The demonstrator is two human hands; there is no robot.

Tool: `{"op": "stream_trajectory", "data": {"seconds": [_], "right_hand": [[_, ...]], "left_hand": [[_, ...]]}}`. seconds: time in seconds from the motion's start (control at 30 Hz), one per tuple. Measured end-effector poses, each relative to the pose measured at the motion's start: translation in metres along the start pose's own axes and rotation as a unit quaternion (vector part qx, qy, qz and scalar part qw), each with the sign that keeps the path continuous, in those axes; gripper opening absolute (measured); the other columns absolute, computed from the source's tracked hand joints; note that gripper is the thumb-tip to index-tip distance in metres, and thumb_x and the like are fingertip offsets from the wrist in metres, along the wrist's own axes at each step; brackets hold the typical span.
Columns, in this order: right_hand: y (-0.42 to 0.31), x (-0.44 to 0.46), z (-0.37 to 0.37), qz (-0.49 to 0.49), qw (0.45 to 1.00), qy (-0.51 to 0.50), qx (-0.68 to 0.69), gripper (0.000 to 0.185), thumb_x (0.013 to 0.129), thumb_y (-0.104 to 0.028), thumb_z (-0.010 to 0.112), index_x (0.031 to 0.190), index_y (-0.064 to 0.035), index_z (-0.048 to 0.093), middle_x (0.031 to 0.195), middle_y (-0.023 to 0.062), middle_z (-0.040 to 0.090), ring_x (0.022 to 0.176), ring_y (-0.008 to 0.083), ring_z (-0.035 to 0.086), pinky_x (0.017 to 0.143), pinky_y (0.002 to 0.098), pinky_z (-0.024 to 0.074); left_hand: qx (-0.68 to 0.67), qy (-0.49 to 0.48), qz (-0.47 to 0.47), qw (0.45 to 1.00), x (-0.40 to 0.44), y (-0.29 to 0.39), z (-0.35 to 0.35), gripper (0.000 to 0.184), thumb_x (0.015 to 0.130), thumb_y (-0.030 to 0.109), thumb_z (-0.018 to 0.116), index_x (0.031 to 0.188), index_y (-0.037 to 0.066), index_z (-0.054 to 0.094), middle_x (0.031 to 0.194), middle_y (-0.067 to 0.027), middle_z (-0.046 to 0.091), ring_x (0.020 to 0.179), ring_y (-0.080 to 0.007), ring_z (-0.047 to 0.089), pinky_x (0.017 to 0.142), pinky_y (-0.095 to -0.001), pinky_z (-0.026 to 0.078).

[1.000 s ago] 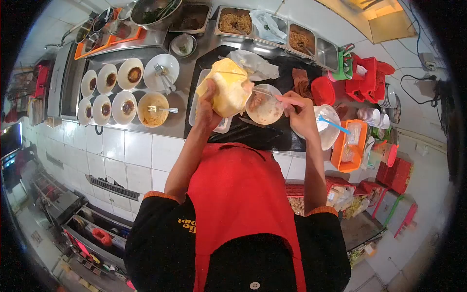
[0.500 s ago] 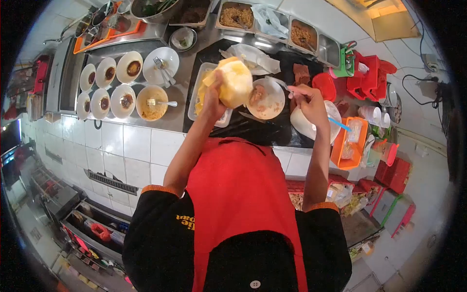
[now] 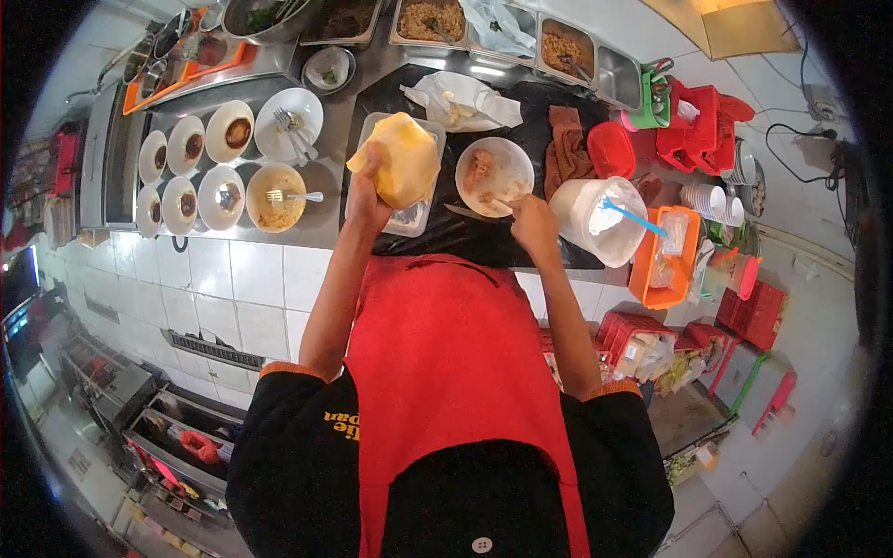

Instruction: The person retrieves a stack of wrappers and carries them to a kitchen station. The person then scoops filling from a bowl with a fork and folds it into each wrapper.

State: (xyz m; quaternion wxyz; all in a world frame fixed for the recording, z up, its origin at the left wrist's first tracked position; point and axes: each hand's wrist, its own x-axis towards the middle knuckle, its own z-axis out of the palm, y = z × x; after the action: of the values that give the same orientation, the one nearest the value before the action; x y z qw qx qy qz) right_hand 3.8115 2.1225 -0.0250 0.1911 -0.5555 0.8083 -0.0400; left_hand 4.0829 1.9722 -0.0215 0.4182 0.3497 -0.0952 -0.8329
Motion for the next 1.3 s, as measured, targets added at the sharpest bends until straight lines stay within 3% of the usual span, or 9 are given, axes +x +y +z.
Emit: {"op": "stream_trajectory", "data": {"seconds": [0.1, 0.17, 0.23, 0.33, 0.63, 0.7, 1.03, 1.13, 1.3], "right_hand": [[0.025, -0.002, 0.011, -0.020, 0.997, 0.007, 0.068, 0.025, 0.081, -0.003, 0.057, 0.099, -0.0045, 0.074, 0.088, 0.0153, 0.071, 0.078, 0.0324, 0.068, 0.072, 0.0416, 0.0520], [0.050, -0.001, 0.015, -0.011, 0.953, -0.084, 0.290, 0.026, 0.077, -0.004, 0.063, 0.101, -0.0051, 0.074, 0.088, 0.0171, 0.072, 0.076, 0.0273, 0.070, 0.071, 0.0382, 0.0524], [0.048, -0.004, -0.004, -0.052, 0.943, -0.080, 0.320, 0.025, 0.082, -0.003, 0.064, 0.106, -0.0016, 0.073, 0.086, 0.0100, 0.073, 0.065, 0.0156, 0.063, 0.062, 0.0312, 0.0491], [0.015, -0.012, -0.060, 0.083, 0.821, -0.172, 0.539, 0.023, 0.094, -0.003, 0.058, 0.113, 0.0004, 0.069, 0.079, 0.0016, 0.067, 0.054, 0.0037, 0.042, 0.048, 0.0188, 0.0338], [-0.025, 0.014, -0.100, -0.013, 0.819, -0.153, 0.552, 0.025, 0.092, 0.000, 0.058, 0.113, -0.0034, 0.071, 0.078, 0.0003, 0.066, 0.052, 0.0026, 0.040, 0.047, 0.0204, 0.0322], [-0.025, 0.016, -0.099, -0.001, 0.847, -0.136, 0.514, 0.025, 0.091, 0.000, 0.057, 0.112, -0.0035, 0.072, 0.077, 0.0000, 0.066, 0.052, 0.0023, 0.038, 0.047, 0.0203, 0.0314], [-0.039, 0.024, -0.132, -0.073, 0.833, -0.175, 0.520, 0.025, 0.092, 0.002, 0.056, 0.111, -0.0020, 0.072, 0.076, 0.0015, 0.066, 0.056, 0.0046, 0.045, 0.050, 0.0217, 0.0364], [-0.048, 0.027, -0.133, -0.110, 0.859, -0.131, 0.483, 0.029, 0.091, 0.005, 0.055, 0.113, -0.0032, 0.071, 0.077, 0.0022, 0.065, 0.062, 0.0078, 0.051, 0.058, 0.0229, 0.0411], [-0.058, 0.016, -0.135, -0.192, 0.887, 0.001, 0.421, 0.034, 0.090, 0.010, 0.052, 0.113, -0.0046, 0.071, 0.080, -0.0003, 0.060, 0.060, 0.0038, 0.042, 0.053, 0.0201, 0.0317]], "left_hand": [[0.007, 0.009, -0.001, 1.000, -0.001, -0.005, -0.006, 0.053, 0.096, 0.042, 0.057, 0.136, 0.008, 0.045, 0.128, -0.0096, 0.058, 0.115, -0.0272, 0.060, 0.096, -0.0484, 0.051], [0.016, 0.017, -0.001, 1.000, -0.002, -0.009, -0.006, 0.053, 0.096, 0.042, 0.057, 0.135, 0.009, 0.045, 0.127, -0.0093, 0.058, 0.115, -0.0267, 0.060, 0.095, -0.0481, 0.052], [0.054, 0.021, -0.026, 0.998, -0.001, -0.013, -0.011, 0.051, 0.096, 0.040, 0.058, 0.135, 0.009, 0.046, 0.126, -0.0080, 0.058, 0.114, -0.0254, 0.061, 0.092, -0.0484, 0.053], [0.101, -0.002, -0.040, 0.994, -0.009, -0.017, 0.002, 0.050, 0.096, 0.037, 0.060, 0.135, 0.009, 0.046, 0.124, -0.0067, 0.058, 0.113, -0.0234, 0.060, 0.088, -0.0467, 0.055], [0.161, -0.096, -0.083, 0.979, -0.014, -0.033, 0.032, 0.058, 0.097, 0.045, 0.053, 0.140, 0.008, 0.040, 0.130, -0.0111, 0.055, 0.116, -0.0267, 0.059, 0.093, -0.0455, 0.053], [0.061, -0.079, -0.137, 0.985, -0.011, -0.029, 0.030, 0.060, 0.097, 0.045, 0.053, 0.141, 0.007, 0.040, 0.132, -0.0124, 0.055, 0.117, -0.0272, 0.059, 0.095, -0.0444, 0.052], [0.033, -0.128, -0.096, 0.987, -0.027, -0.009, 0.053, 0.065, 0.096, 0.048, 0.052, 0.142, 0.003, 0.038, 0.133, -0.0141, 0.056, 0.116, -0.0284, 0.060, 0.097, -0.0443, 0.052], [0.016, -0.131, -0.134, 0.982, -0.020, -0.019, 0.044, 0.064, 0.097, 0.048, 0.050, 0.142, 0.003, 0.038, 0.135, -0.0142, 0.054, 0.119, -0.0280, 0.058, 0.100, -0.0430, 0.049], [-0.020, -0.139, -0.132, 0.981, -0.023, -0.013, 0.055, 0.066, 0.096, 0.046, 0.053, 0.143, 0.003, 0.037, 0.135, -0.0154, 0.054, 0.121, -0.0289, 0.057, 0.102, -0.0447, 0.047]]}}
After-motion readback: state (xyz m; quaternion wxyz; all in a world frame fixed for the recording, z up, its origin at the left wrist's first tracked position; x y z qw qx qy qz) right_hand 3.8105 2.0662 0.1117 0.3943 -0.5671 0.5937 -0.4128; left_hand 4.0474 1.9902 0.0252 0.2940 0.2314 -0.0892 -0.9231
